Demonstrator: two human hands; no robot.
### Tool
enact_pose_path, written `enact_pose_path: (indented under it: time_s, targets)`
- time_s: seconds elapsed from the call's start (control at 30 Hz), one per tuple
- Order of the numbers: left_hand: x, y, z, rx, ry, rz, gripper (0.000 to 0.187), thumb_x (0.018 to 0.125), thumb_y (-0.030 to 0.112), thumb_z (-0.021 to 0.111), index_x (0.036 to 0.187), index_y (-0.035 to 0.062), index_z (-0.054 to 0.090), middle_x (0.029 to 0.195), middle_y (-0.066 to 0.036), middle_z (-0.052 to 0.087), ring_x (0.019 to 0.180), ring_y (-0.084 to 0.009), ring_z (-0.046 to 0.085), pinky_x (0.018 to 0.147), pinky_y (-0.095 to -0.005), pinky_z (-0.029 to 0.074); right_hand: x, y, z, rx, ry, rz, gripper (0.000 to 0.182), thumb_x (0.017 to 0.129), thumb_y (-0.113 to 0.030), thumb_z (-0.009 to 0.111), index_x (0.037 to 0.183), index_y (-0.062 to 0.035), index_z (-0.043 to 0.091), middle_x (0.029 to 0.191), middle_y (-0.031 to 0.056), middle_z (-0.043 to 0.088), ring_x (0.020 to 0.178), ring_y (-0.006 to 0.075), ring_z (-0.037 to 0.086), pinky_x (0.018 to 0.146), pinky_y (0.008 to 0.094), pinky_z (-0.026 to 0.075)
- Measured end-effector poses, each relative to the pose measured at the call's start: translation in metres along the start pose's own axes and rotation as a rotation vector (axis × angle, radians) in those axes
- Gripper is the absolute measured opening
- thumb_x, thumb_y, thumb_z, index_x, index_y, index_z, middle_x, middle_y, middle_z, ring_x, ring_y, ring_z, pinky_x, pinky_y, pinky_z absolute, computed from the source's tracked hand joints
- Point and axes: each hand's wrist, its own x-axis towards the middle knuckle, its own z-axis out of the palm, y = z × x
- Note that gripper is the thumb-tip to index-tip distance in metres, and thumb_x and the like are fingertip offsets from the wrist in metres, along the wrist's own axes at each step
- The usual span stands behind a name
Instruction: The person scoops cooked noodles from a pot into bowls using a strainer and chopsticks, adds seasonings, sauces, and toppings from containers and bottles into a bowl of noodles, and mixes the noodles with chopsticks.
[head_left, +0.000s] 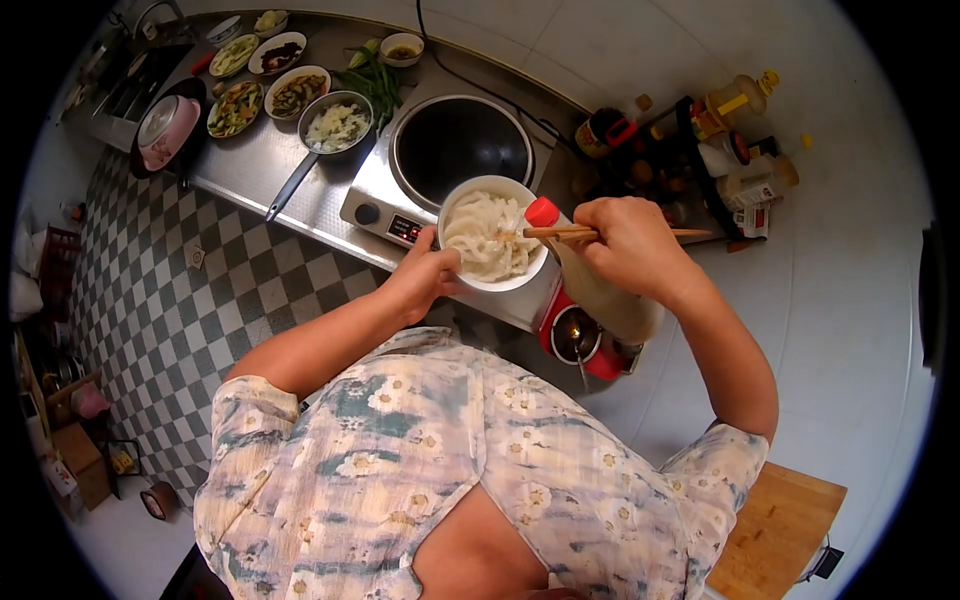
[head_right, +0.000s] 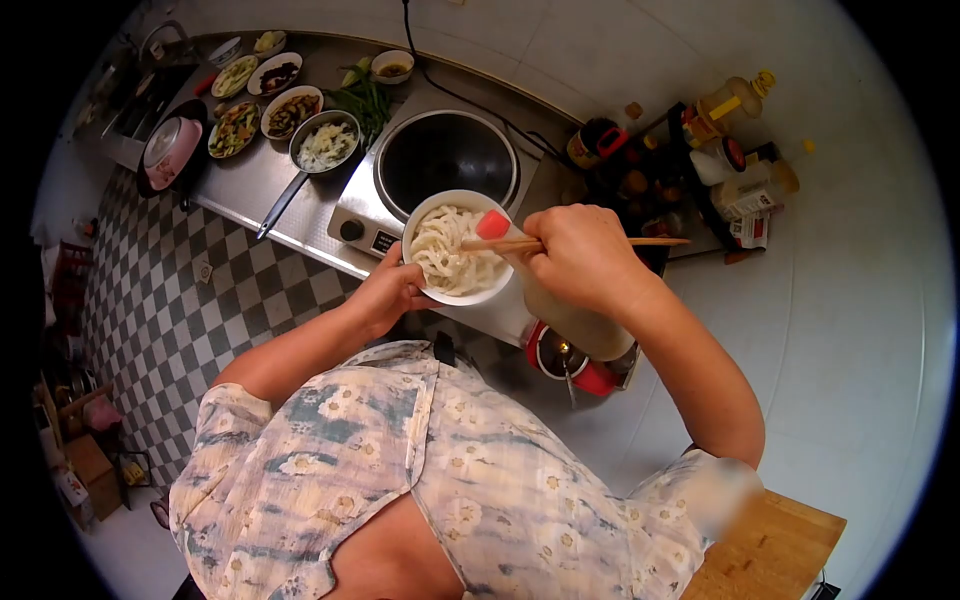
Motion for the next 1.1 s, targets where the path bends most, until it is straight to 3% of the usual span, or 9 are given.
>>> enact_pose_path:
  time_s: [0.13,0.43,0.53,1.1]
  targets:
    - [0.002,-0.001,0.004,0.027,-0.009,0.026,0.069,0.074,0.0,0.048,0.137,0.0045,0.019,0.123,-0.021,0.046,0.104,-0.0302,0.059,0.089,-0.0462,0.051,0.001,-0.005,0.005,0.027,0.012,-0.052,0.011,0.069,-0.013,0.058,0.07,-0.0026,0.06,0.07,0.0178,0.059,0.071,0.0378,0.058,0.064,0.0451,0.044]
    - [0.004,-0.003,0.015,0.049,-0.024,0.016,0.069,0.075,0.001,0.049,0.137,0.0049,0.019,0.123,-0.021,0.046,0.105,-0.031,0.059,0.086,-0.0441,0.052,0.007,-0.012,0.014,-0.05,-0.003,-0.028,0.011,0.068,-0.013,0.058,0.07,-0.0025,0.062,0.068,0.0185,0.06,0.071,0.0375,0.059,0.065,0.0459,0.045]
    - [0.004,-0.003,0.015,0.051,-0.013,-0.025,0.069,0.074,-0.004,0.045,0.137,0.0089,0.02,0.128,-0.018,0.044,0.111,-0.0309,0.057,0.09,-0.0494,0.051,0.007,-0.002,0.012,-0.041,0.026,0.021,0.011,0.069,-0.013,0.057,0.071,-0.0031,0.063,0.069,0.0185,0.061,0.072,0.0371,0.059,0.066,0.0455,0.045]
    - [0.01,-0.005,0.009,0.018,-0.016,-0.017,0.071,0.072,-0.005,0.044,0.138,0.009,0.02,0.129,-0.018,0.044,0.11,-0.0322,0.057,0.089,-0.0494,0.051,-0.001,0.008,0.014,-0.028,-0.01,0.07,0.011,0.071,-0.014,0.058,0.069,-0.004,0.063,0.066,0.0175,0.06,0.069,0.0375,0.058,0.064,0.0462,0.044]
